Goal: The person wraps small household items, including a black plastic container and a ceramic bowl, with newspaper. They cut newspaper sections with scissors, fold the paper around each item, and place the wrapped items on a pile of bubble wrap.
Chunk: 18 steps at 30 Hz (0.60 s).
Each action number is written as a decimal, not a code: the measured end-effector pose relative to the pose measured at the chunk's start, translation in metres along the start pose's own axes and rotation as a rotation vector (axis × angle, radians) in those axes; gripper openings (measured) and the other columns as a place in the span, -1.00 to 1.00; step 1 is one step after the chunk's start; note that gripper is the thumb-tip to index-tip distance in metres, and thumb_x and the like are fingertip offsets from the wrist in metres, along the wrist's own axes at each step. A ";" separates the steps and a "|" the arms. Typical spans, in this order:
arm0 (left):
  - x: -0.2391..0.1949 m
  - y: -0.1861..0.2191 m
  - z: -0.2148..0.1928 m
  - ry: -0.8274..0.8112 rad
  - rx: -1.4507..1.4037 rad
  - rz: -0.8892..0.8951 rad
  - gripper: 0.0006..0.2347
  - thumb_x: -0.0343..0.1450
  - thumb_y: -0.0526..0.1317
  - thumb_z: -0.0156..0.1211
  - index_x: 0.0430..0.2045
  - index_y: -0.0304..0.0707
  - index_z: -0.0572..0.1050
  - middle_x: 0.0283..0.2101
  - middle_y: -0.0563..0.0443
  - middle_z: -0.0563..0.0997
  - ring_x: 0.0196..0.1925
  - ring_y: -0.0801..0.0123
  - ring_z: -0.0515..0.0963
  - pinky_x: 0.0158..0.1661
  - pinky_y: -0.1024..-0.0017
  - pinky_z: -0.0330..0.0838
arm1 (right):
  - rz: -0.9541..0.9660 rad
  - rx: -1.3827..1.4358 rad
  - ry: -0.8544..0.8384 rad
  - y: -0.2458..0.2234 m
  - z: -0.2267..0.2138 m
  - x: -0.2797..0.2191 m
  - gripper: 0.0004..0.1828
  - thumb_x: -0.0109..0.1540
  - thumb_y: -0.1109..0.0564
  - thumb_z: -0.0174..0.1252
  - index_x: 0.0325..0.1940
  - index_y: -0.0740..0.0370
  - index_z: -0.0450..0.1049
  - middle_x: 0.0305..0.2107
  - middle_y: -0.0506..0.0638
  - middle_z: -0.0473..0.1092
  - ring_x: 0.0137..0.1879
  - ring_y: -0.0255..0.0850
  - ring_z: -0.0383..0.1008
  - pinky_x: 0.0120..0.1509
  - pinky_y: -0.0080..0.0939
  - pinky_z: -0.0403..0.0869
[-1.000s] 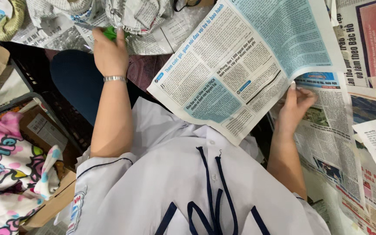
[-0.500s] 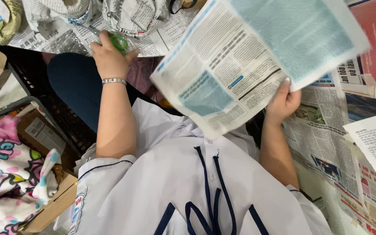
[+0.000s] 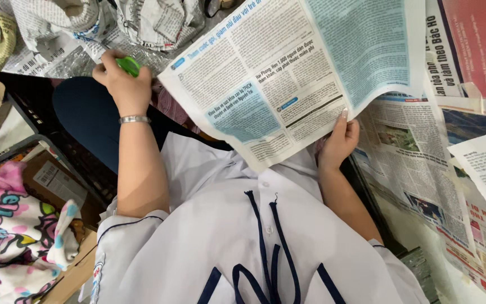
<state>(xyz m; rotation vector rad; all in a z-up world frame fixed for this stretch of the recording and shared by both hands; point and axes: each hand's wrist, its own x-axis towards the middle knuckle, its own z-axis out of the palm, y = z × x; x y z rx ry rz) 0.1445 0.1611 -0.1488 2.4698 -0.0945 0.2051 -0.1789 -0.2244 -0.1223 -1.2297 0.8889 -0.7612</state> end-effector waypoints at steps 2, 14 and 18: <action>-0.003 -0.001 -0.004 -0.068 -0.096 -0.076 -0.56 0.38 -0.40 0.40 0.09 -0.17 0.30 0.09 -0.36 0.28 -0.05 0.08 0.52 -0.02 0.30 0.54 | -0.156 -0.236 0.027 -0.002 -0.010 0.001 -0.80 0.54 0.18 0.08 0.06 0.36 0.23 -0.13 0.08 0.27 -0.08 -0.32 0.27 0.08 -0.26 0.38; -0.131 0.158 -0.091 -0.256 -0.948 0.360 -0.46 0.37 -0.22 0.42 0.08 0.07 0.12 0.10 -0.09 0.35 0.03 0.28 0.43 -0.04 0.31 0.41 | -0.055 -0.198 -0.923 -0.138 0.043 -0.055 -0.52 0.32 0.39 0.16 0.27 0.27 0.19 -0.04 0.03 0.38 0.03 -0.27 0.46 0.13 -0.26 0.50; -0.148 0.187 -0.079 -0.587 -1.044 0.590 -0.31 0.31 0.03 0.54 0.19 0.04 0.12 0.20 -0.19 0.24 0.34 0.00 0.31 0.24 0.04 0.34 | 0.152 -0.103 -1.182 -0.135 0.090 -0.067 -0.45 0.32 0.44 0.13 0.36 0.27 0.19 0.11 0.06 0.32 0.09 -0.21 0.45 0.17 -0.16 0.52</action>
